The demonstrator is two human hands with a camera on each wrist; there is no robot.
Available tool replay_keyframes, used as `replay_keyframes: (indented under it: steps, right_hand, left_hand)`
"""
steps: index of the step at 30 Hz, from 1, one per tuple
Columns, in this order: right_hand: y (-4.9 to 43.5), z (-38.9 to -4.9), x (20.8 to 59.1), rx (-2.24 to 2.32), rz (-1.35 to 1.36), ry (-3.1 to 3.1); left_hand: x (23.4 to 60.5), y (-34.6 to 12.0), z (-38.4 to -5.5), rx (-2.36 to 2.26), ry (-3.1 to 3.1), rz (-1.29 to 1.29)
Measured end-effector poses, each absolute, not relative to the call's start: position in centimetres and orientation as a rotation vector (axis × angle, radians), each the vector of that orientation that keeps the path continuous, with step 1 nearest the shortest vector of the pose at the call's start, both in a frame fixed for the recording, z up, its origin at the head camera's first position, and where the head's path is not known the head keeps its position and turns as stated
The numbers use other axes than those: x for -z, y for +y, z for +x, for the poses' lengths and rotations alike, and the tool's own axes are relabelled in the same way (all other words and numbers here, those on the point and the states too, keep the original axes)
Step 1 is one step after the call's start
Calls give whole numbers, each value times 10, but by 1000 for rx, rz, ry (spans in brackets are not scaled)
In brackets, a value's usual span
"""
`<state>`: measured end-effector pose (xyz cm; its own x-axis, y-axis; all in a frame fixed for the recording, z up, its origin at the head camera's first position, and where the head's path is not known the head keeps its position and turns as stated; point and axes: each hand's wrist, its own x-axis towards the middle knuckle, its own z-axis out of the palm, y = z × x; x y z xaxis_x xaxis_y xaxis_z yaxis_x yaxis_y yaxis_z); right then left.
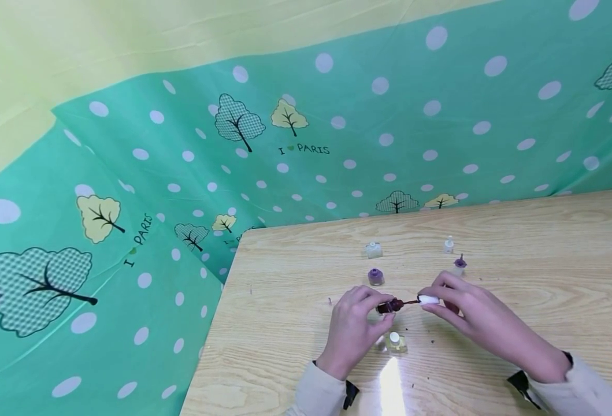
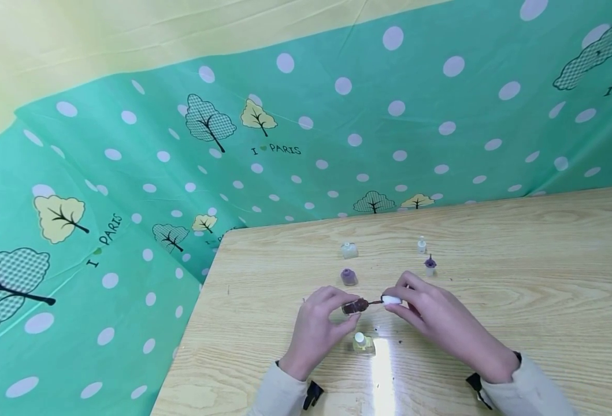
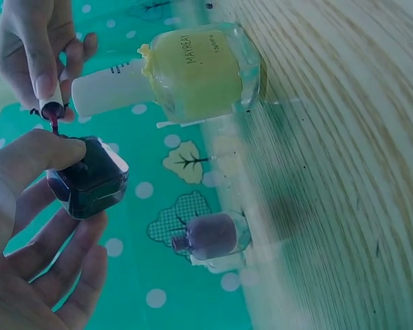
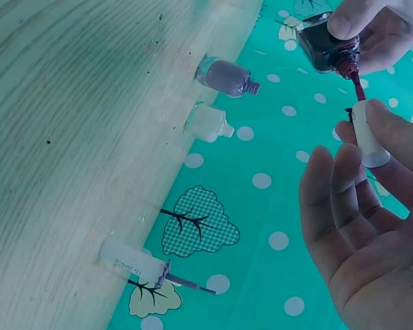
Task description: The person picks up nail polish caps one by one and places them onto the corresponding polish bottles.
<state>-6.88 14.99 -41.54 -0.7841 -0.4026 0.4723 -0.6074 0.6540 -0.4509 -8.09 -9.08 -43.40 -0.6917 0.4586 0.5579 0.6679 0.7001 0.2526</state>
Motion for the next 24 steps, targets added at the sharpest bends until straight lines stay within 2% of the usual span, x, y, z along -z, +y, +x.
replay_keyframes:
  steps: [24]
  right_hand:
    - [132, -72, 419, -853, 854, -2554]
  left_hand:
    - [432, -84, -80, 533, -2433, -936]
